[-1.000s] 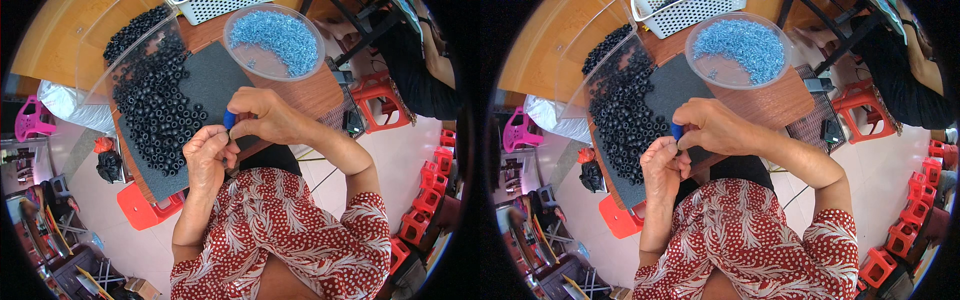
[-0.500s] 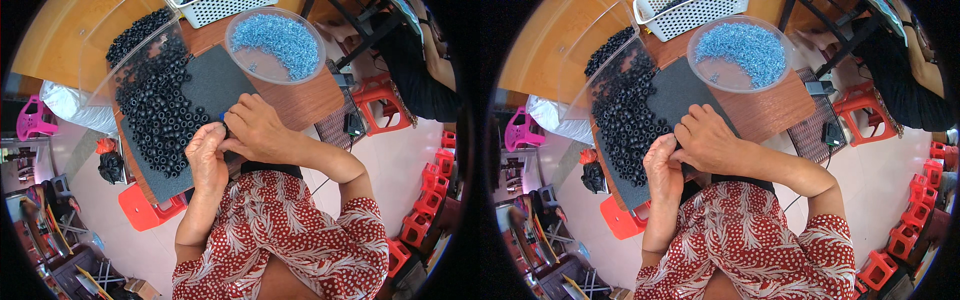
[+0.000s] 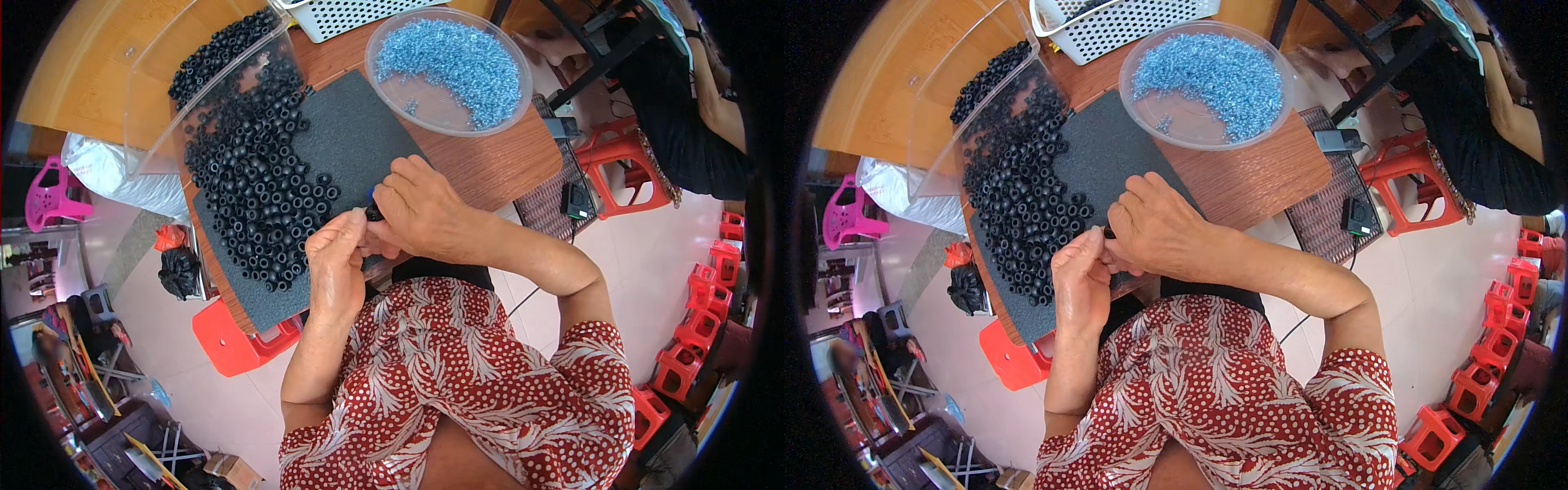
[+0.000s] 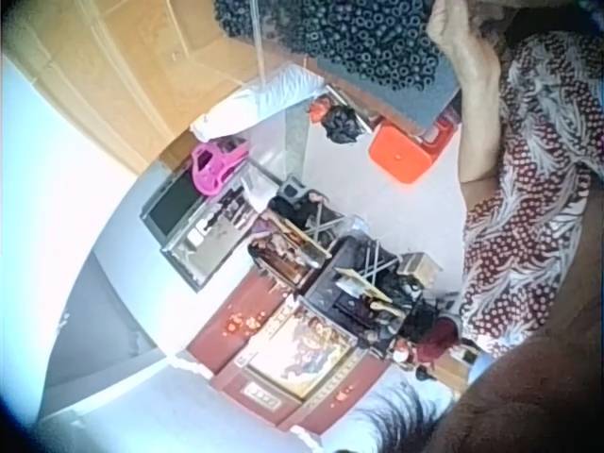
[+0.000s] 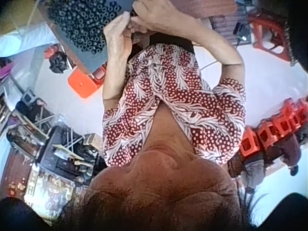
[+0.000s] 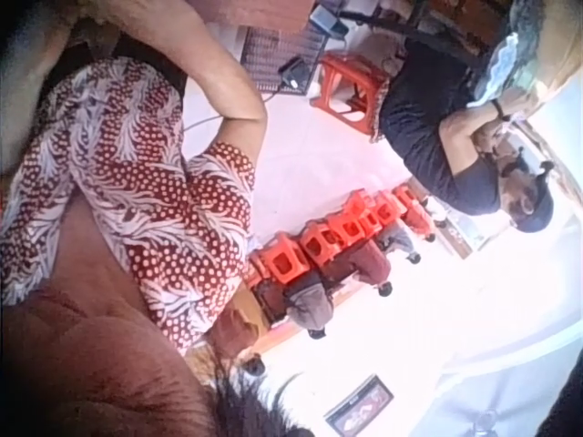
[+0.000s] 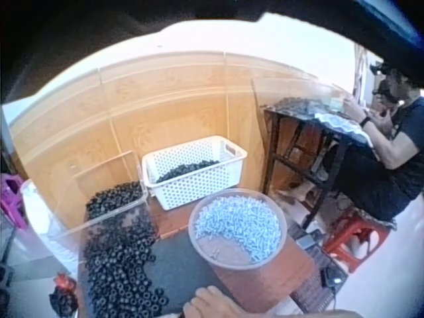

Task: The person picks up a black bead and a blue bead by hand, presses the blue bead into the black bead, and places the assembled piece onto a black mat. They repeat this process multiple times, occasionally scooping more black beads from a plastic bin onto the work surface.

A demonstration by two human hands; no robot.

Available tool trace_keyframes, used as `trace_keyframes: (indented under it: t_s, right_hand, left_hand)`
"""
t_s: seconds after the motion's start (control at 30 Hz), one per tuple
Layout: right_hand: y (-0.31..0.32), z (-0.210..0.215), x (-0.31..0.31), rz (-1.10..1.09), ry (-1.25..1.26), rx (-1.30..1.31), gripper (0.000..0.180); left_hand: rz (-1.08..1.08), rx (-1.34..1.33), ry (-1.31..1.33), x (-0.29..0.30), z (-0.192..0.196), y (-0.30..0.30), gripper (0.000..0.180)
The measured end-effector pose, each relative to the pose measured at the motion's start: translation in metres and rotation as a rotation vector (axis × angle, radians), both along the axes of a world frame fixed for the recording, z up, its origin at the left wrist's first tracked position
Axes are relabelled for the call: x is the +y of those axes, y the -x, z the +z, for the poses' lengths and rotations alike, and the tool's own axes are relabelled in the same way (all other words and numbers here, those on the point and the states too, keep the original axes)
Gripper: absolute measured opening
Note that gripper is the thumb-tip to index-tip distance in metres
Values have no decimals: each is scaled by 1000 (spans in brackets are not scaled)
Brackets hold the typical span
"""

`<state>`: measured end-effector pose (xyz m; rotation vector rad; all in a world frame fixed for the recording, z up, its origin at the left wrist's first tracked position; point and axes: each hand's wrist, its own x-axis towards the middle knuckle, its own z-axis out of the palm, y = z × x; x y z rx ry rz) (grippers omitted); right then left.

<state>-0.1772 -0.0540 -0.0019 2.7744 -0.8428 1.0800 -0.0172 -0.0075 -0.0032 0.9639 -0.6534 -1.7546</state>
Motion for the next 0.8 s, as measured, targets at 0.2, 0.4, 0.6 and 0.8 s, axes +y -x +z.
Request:
trace_keyframes:
  t_s: [0.2, 0.4, 0.6, 0.8]
  right_hand:
    - [2, 0, -1, 123, -65, 60, 27]
    - [3, 5, 3, 69, -57, 112, 22]
    - [5, -1, 7, 50, -13, 84, 19]
    - [12, 5, 3, 81, -52, 107, 21]
  left_hand:
    - [57, -132, 44, 5, 1, 5, 26]
    - [163, -274, 186, 10, 8, 16, 27]
    - [145, -350, 219, 12, 2, 21, 26]
    - [51, -318, 182, 6, 7, 18, 26]
